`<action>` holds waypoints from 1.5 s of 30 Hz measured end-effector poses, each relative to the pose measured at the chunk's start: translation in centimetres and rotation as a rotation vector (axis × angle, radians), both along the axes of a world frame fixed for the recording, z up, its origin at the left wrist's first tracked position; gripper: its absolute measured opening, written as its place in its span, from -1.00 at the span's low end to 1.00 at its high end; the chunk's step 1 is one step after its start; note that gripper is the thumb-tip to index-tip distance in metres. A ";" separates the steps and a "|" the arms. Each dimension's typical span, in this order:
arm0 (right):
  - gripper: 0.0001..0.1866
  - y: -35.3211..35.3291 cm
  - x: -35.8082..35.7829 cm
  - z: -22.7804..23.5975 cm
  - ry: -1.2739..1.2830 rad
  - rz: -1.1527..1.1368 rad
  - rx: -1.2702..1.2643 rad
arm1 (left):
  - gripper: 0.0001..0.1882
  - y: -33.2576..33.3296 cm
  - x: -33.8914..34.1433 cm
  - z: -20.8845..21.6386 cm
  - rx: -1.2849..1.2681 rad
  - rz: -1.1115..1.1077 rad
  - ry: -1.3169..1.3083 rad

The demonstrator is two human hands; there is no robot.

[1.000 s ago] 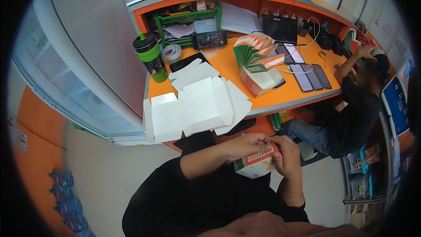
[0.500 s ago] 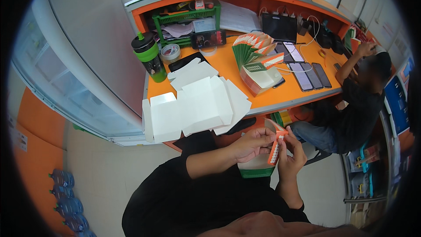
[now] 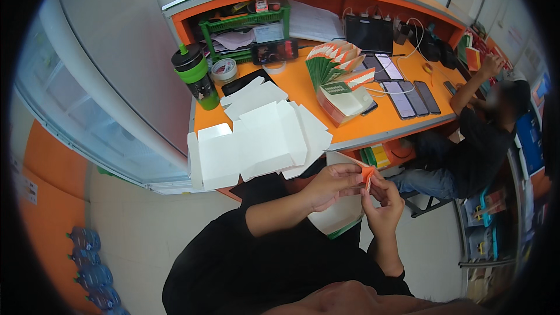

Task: The person assembles flat-packed paper food boxes by folding the sides and applying adhesive strips to secure the structure. The person handles the boxes one at a time, peeling backing from adhesive tabs and pressing the flaps together to form the final container shape.

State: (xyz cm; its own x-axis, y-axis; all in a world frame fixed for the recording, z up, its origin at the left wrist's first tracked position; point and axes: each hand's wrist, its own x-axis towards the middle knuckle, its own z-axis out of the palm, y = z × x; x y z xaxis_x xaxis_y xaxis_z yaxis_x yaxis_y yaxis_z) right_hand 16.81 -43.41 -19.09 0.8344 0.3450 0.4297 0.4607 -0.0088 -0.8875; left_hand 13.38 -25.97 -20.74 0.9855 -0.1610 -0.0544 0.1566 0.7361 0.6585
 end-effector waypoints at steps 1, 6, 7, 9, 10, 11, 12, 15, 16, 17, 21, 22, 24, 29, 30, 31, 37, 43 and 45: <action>-0.73 0.0 -0.1 0.0 0.052 0.012 0.055 | -0.67 0.1 0.0 -0.1 0.104 0.043 -0.048; -0.77 0.7 -0.3 -0.3 0.099 -0.009 0.174 | -0.78 -0.3 -0.5 0.0 0.378 0.236 -0.152; -0.77 0.9 -0.4 -0.3 0.127 -0.024 0.203 | -0.78 -0.5 -0.6 -0.1 0.403 0.250 -0.136; -0.78 1.2 -0.7 -0.2 0.136 -0.023 0.224 | -0.78 -0.6 -0.8 -0.4 0.436 0.278 -0.140; -0.78 1.2 -0.7 -0.2 0.141 -0.021 0.234 | -0.78 -0.6 -0.8 -0.6 0.445 0.288 -0.158; -0.79 1.3 -0.7 -0.2 0.129 -0.013 0.241 | -0.78 -0.6 -0.8 -0.7 0.453 0.298 -0.175; -0.79 1.3 -0.7 -0.2 0.117 -0.004 0.248 | -0.78 -0.6 -0.9 -0.6 0.450 0.296 -0.189; -0.79 1.2 -0.6 -0.4 0.034 0.009 0.213 | -0.78 -0.6 -1.2 -0.1 0.456 0.302 -0.229; -0.79 1.2 -0.5 -0.5 -0.001 0.011 0.191 | -0.77 -0.6 -1.2 0.0 0.469 0.310 -0.243; -0.79 1.3 -0.5 -0.6 -0.013 0.011 0.203 | -0.77 -0.6 -1.3 0.0 0.481 0.316 -0.257; -0.78 1.9 -0.9 -0.3 0.037 -0.015 0.268 | -0.74 -0.9 -1.5 -0.1 0.508 0.343 -0.194; -0.78 2.1 -1.2 -0.1 0.073 -0.028 0.291 | -0.73 -0.9 -1.6 -0.1 0.501 0.353 -0.201; -0.77 2.2 -1.0 -0.3 0.017 -0.017 0.280 | -0.71 -0.9 -1.6 -0.1 0.497 0.360 -0.219; -0.77 1.9 -1.0 -0.3 -0.088 -0.024 0.223 | -0.68 -0.9 -1.8 -0.3 0.460 0.351 -0.275; -0.78 1.9 -1.0 -0.2 -0.087 -0.033 0.223 | -0.67 -0.9 -1.9 -0.3 0.467 0.349 -0.282; -0.79 2.0 -1.1 -0.2 -0.087 -0.041 0.222 | -0.67 -0.9 -1.9 -0.2 0.474 0.348 -0.288; -0.82 1.7 -1.0 -0.2 -0.151 -0.058 0.171 | -0.66 -0.9 -2.1 -0.5 0.483 0.353 -0.322; -0.76 1.7 -1.0 0.1 -0.190 -0.057 0.171 | -0.70 -1.0 -2.2 -0.2 0.553 0.405 -0.374; -0.73 1.8 -1.1 -0.1 -0.179 -0.064 0.191 | -0.72 -1.0 -2.3 0.0 0.622 0.436 -0.407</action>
State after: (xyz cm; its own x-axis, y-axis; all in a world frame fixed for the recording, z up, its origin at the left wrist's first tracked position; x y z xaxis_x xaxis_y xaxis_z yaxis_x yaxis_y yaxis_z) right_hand 15.69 -41.61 -19.15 0.7570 0.1931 0.6243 0.6140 0.1166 -0.7806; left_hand 11.09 -26.95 -20.69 0.9142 0.1781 0.3640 -0.3921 0.1625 0.9055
